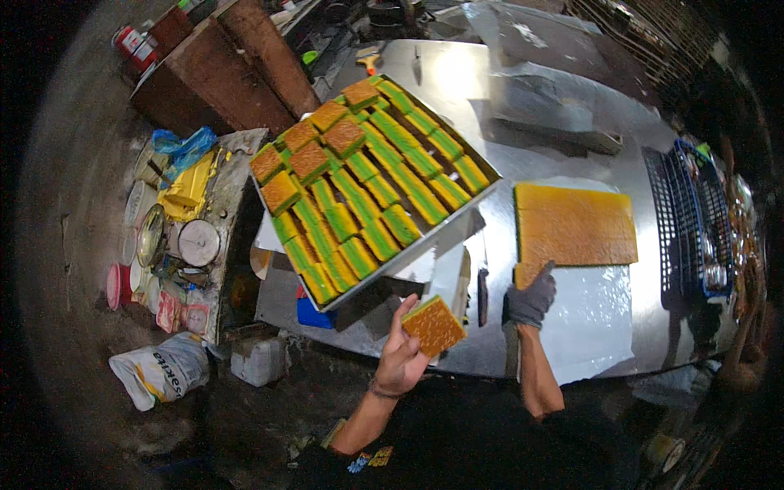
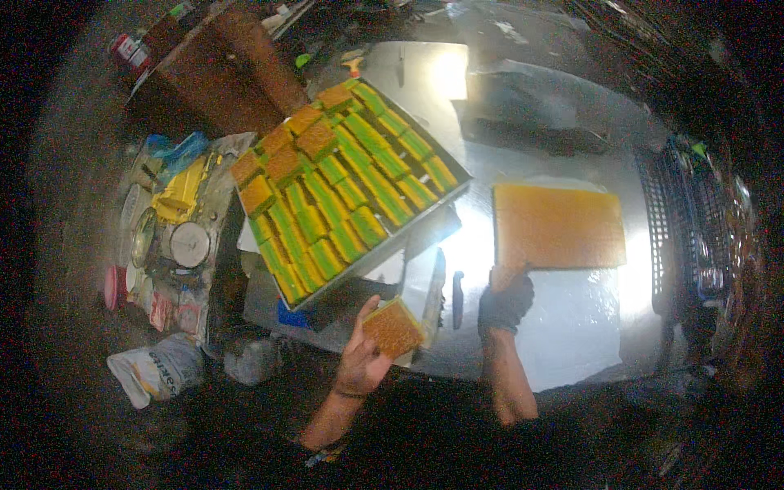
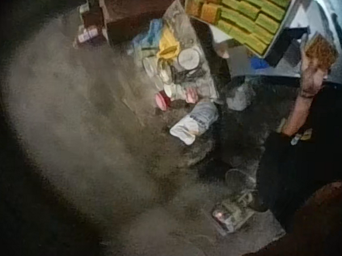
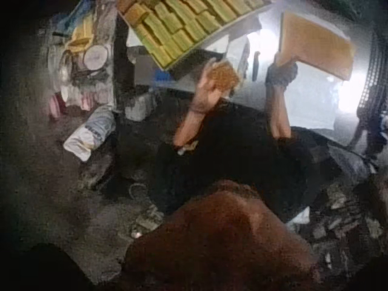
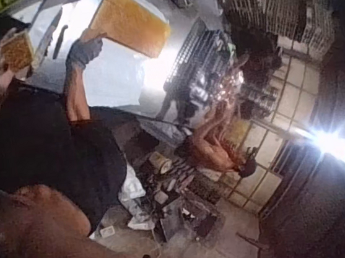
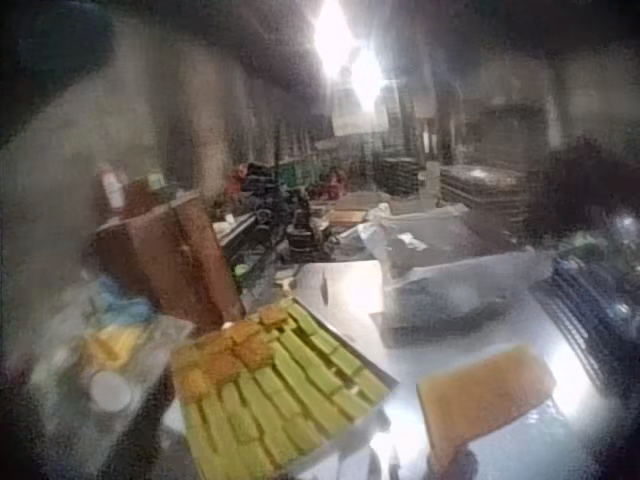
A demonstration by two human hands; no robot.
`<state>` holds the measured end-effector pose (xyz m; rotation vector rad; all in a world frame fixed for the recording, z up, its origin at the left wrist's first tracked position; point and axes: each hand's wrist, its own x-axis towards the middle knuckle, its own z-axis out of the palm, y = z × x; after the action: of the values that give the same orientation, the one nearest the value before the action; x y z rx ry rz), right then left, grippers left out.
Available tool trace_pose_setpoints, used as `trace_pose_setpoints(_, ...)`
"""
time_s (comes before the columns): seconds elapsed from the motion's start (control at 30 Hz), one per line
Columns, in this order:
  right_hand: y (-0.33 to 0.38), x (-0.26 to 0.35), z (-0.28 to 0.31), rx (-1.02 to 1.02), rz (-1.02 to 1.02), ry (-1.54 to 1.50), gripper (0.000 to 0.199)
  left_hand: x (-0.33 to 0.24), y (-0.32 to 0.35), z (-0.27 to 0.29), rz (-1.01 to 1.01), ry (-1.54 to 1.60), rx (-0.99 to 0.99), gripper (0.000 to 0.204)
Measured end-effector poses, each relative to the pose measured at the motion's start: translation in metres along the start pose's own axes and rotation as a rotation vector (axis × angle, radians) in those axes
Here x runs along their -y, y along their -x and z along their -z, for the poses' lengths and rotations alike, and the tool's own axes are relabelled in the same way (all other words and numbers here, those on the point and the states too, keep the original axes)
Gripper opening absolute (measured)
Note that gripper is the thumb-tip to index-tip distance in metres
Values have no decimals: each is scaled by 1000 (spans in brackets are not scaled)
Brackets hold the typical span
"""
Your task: The person places rectangular food items into a metal tray lined with green and yellow leaf wrappers. They pick up each item from a nearby surface and arrange them in rows within the tray. The person then moves the filled tray to a different location.
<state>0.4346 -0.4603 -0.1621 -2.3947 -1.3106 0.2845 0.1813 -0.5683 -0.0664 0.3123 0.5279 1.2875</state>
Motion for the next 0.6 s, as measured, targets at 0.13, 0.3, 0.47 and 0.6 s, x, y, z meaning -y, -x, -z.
trace_pose_setpoints(0.13,-6,44,52,-109,214,-165,94,-71,34,18,-124,-51,-98,92)
trace_pose_setpoints(0.3,-34,151,129,39,401,-227,88,-138,45,45,-425,-121,-116,76)
trace_pose_setpoints(0.47,-94,282,103,155,701,-423,85,-184,38,67,-491,-227,-338,57)
trace_pose_setpoints(0.6,-124,374,-3,-9,695,-639,87,-198,28,82,-540,-199,-303,54)
